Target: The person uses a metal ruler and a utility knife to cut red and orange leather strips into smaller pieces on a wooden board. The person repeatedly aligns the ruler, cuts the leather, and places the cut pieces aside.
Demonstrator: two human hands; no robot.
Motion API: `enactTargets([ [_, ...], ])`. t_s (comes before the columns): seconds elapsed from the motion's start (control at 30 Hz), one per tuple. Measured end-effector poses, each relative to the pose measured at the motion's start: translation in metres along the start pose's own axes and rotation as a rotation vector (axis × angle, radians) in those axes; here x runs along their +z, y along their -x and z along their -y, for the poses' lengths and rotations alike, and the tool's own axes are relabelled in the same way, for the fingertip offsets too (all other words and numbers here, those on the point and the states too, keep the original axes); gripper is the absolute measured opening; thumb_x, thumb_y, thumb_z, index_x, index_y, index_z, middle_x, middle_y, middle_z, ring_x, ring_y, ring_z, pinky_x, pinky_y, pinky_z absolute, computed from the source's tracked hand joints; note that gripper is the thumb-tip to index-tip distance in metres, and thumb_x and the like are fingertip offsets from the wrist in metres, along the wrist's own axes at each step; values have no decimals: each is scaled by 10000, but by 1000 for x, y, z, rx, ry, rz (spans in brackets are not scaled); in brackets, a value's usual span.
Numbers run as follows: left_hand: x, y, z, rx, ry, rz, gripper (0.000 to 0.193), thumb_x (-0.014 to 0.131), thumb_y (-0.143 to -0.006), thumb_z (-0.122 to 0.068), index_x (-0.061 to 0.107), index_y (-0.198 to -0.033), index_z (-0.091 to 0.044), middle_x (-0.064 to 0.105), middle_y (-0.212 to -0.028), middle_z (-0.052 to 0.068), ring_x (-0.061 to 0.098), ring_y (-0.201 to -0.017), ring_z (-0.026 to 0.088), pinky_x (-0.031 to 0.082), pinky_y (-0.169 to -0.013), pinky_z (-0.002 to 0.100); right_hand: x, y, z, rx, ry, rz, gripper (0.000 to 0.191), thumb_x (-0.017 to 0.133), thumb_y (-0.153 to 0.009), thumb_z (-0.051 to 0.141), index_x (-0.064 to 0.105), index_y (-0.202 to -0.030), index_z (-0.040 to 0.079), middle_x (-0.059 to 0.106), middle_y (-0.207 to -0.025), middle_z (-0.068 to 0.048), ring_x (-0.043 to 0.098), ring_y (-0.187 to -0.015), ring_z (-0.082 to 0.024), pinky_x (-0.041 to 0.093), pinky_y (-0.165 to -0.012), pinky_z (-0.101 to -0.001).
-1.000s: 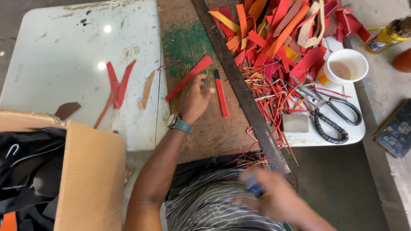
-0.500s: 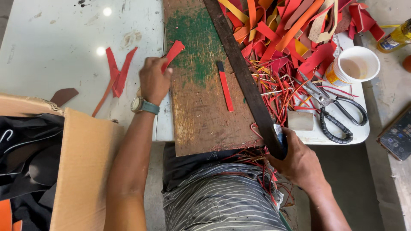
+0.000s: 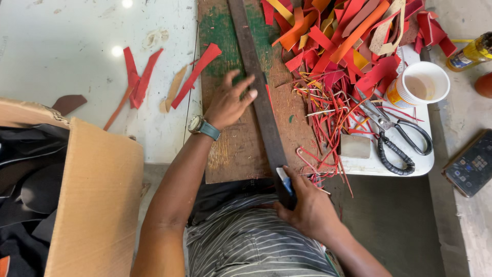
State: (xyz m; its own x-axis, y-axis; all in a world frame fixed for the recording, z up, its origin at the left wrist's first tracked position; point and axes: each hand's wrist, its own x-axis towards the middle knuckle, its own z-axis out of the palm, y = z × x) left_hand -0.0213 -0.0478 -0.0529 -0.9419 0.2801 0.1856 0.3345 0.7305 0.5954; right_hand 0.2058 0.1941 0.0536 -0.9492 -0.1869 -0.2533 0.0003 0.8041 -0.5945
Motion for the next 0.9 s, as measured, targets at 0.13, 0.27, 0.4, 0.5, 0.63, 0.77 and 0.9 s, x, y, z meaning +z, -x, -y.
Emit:
enactTargets([
  [0.13,7,8,4,105,-171,84,617,512,-1027,-506,468,-1542,-170,415,-1573,144,493,-1367,314,228,-1237,532,24,-2,-4,-2,22,-20,927,840,-699,332,408,-1496,135,572,-1350,-246,672,-1044,-436,560,-864,-481],
  [0.27,5,-1,6,138,-198,86,613,494,-1040,-495,459,-1554,-162,418,-1573,115,464,-1418,302,237,-1219,539,30,-7,-4,11,15,-14,932,837,-733,336,408,-1537,141,577,-1320,-244,664,-1028,-443,552,-860,-494],
  [0.4,2,-5,2,94,-186,128,608,467,-1051,-509,433,-1563,-183,390,-1593,103,500,-1363,278,221,-1226,531,28,-10,-3,-11,-28,-50,868,830,-726,313,432,-1471,112,641,-1223,-207,684,-1028,-407,559,-857,-474],
  [0.5,3,-4,0,32,-174,175,608,435,-1047,-508,410,-1573,-204,369,-1613,87,558,-1289,246,203,-1246,528,25,-9,-5,-31,-25,-68,861,834,-718,295,441,-1459,98,642,-1228,-208,684,-1032,-404,555,-849,-476],
  [0.63,5,-4,1,87,-201,124,599,443,-1068,-502,415,-1578,-190,383,-1601,97,542,-1331,263,210,-1216,543,25,-10,-6,-43,-28,-76,863,834,-717,297,442,-1458,93,639,-1238,-206,684,-1035,-399,555,-852,-470],
  [0.77,5,-5,4,67,-174,139,602,452,-1058,-495,422,-1577,-191,383,-1609,95,527,-1350,253,213,-1228,544,27,-10,-3,-51,0,-86,867,838,-724,309,438,-1463,95,639,-1231,-210,680,-1038,-409,553,-847,-476],
  [0.9,3,-5,5,104,-177,114,632,509,-1039,-544,457,-1554,-182,398,-1579,113,488,-1389,305,213,-1219,524,26,-8,-2,-3,10,-37,881,826,-738,322,409,-1486,112,632,-1233,-204,683,-1016,-409,559,-848,-470],
])
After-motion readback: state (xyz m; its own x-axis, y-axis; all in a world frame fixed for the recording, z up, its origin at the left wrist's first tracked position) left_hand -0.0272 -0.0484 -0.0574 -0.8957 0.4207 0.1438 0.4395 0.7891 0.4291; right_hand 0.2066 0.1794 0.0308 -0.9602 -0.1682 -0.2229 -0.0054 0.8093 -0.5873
